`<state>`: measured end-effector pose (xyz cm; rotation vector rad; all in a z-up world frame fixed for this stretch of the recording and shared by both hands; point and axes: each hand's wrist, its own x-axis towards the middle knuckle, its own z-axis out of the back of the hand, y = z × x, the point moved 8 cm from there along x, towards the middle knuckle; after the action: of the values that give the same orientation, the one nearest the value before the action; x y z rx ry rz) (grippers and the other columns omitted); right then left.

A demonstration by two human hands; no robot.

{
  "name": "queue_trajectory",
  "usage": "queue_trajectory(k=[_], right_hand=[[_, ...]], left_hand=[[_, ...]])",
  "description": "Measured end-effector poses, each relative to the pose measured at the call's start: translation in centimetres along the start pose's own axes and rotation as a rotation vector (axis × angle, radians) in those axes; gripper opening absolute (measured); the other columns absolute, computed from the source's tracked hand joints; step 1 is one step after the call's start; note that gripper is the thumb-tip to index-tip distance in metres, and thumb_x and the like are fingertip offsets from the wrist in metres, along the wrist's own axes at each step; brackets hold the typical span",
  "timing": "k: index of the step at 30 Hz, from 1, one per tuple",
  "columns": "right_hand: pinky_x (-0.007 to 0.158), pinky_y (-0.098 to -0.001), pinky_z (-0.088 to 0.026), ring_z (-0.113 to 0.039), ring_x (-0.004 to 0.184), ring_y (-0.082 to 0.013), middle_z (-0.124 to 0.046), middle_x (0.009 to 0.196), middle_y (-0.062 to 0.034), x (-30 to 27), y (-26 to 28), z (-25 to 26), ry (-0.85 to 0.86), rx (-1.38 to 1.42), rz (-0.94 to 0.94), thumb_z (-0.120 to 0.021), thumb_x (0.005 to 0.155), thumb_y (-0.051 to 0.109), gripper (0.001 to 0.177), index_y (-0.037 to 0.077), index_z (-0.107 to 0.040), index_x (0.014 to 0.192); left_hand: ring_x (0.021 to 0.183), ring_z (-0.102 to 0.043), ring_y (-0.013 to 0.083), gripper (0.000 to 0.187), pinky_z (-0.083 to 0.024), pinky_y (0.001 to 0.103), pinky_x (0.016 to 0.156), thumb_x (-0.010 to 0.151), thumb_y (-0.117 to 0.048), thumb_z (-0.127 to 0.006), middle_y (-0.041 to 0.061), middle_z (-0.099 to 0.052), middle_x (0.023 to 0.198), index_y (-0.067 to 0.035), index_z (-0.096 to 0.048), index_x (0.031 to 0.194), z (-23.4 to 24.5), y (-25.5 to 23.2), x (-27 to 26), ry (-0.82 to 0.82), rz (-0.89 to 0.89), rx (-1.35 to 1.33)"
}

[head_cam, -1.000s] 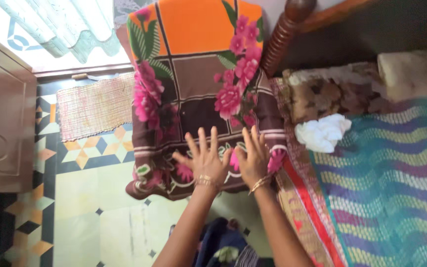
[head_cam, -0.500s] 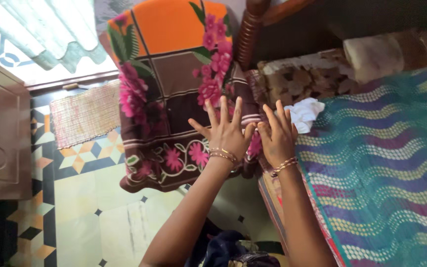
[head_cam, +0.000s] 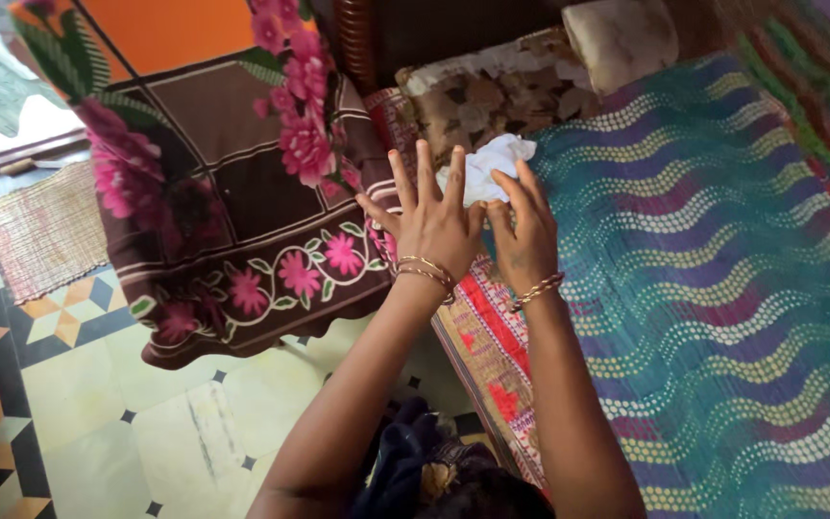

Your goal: The person folds a floral-patterned blanket by hand and then places it on a shelf alongside various bottles and a toy car.

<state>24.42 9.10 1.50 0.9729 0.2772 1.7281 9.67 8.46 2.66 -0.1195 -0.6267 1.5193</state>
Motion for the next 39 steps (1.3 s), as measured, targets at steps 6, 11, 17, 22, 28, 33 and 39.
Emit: queue_trajectory(k=[6, 11, 17, 22, 28, 33, 39], right_hand=[[0.116, -0.0449, -0.041, -0.051, 0.14, -0.0392, -0.055, 0.148, -0.0235, -0.1, -5.7, -2.3, 0.005, 0.01, -0.038, -0.064, 0.099, 0.02, 0.038, 0.003, -0.064, 0.132], [0.113, -0.042, -0.042, -0.053, 0.136, -0.0362, -0.058, 0.145, -0.0207, 0.4, -12.1, -3.9, 0.09, -0.005, -0.175, -0.066, 0.099, 0.024, 0.037, 0.004, -0.065, 0.131], [0.111, -0.0395, -0.044, -0.057, 0.133, -0.0321, -0.062, 0.14, -0.0165, -0.8, -21.1, -5.9, 0.125, -0.008, -0.345, -0.065, 0.099, 0.022, 0.035, 0.006, -0.066, 0.13], [0.106, -0.0393, -0.048, -0.061, 0.127, -0.0313, -0.065, 0.134, -0.015, -3.6, -29.8, -10.4, 0.194, -0.02, -0.435, -0.07, 0.091, 0.018, 0.037, 0.006, -0.067, 0.126], [0.102, -0.04, -0.052, -0.066, 0.119, -0.0326, -0.07, 0.126, -0.0155, -5.2, -42.9, -17.9, 0.277, -0.034, -0.42, -0.07, 0.094, 0.019, 0.031, 0.008, -0.07, 0.123], [0.095, -0.0381, -0.053, -0.069, 0.111, -0.0276, -0.073, 0.12, -0.012, -6.3, -54.6, -25.6, 0.384, -0.002, -0.703, -0.067, 0.094, 0.024, 0.032, 0.011, -0.071, 0.122], [0.096, -0.0332, -0.049, -0.062, 0.11, -0.0187, -0.065, 0.128, -0.0104, -4.0, -60.2, -33.5, 0.2, 0.506, -0.71, -0.069, 0.099, 0.025, 0.041, 0.008, -0.064, 0.137]], left_hand=[[0.154, -0.009, 0.0441, 0.069, -0.003, 0.087, 0.104, 0.087, -0.038, -0.066, 0.017, -0.02, 0.166, -0.022, -0.045, 0.151, -5.9, 0.2, 1.8, 0.163, 0.008, -0.055], [0.154, -0.008, 0.0436, 0.072, -0.007, 0.085, 0.106, 0.083, -0.038, -0.07, 0.018, -0.022, 0.165, -0.024, -0.046, 0.149, -11.8, 0.1, 4.7, 0.288, -0.021, -0.086], [0.155, -0.015, 0.0396, 0.071, -0.017, 0.08, 0.11, 0.081, -0.039, -0.073, 0.014, -0.026, 0.165, -0.026, -0.049, 0.146, -21.1, 0.9, 6.2, 0.442, 0.022, -0.152], [0.154, -0.015, 0.0416, 0.07, -0.02, 0.076, 0.11, 0.082, -0.037, -0.074, 0.016, -0.027, 0.163, -0.025, -0.05, 0.147, -29.8, 1.6, 7.1, 0.518, 0.074, -0.157], [0.152, -0.018, 0.0401, 0.07, -0.025, 0.071, 0.11, 0.082, -0.038, -0.074, 0.016, -0.026, 0.163, -0.024, -0.051, 0.146, -38.1, 4.3, 6.4, 0.608, 0.155, -0.12], [0.152, -0.021, 0.0387, 0.071, -0.029, 0.065, 0.112, 0.08, -0.036, -0.076, 0.014, -0.027, 0.164, -0.022, -0.05, 0.145, -43.4, 7.9, 5.6, 0.611, 0.283, -0.144], [0.148, -0.027, 0.0418, 0.072, -0.032, 0.06, 0.115, 0.08, -0.035, -0.077, 0.018, -0.032, 0.161, -0.022, -0.051, 0.145, -46.1, 7.5, 3.0, 0.531, 0.337, -0.288]])
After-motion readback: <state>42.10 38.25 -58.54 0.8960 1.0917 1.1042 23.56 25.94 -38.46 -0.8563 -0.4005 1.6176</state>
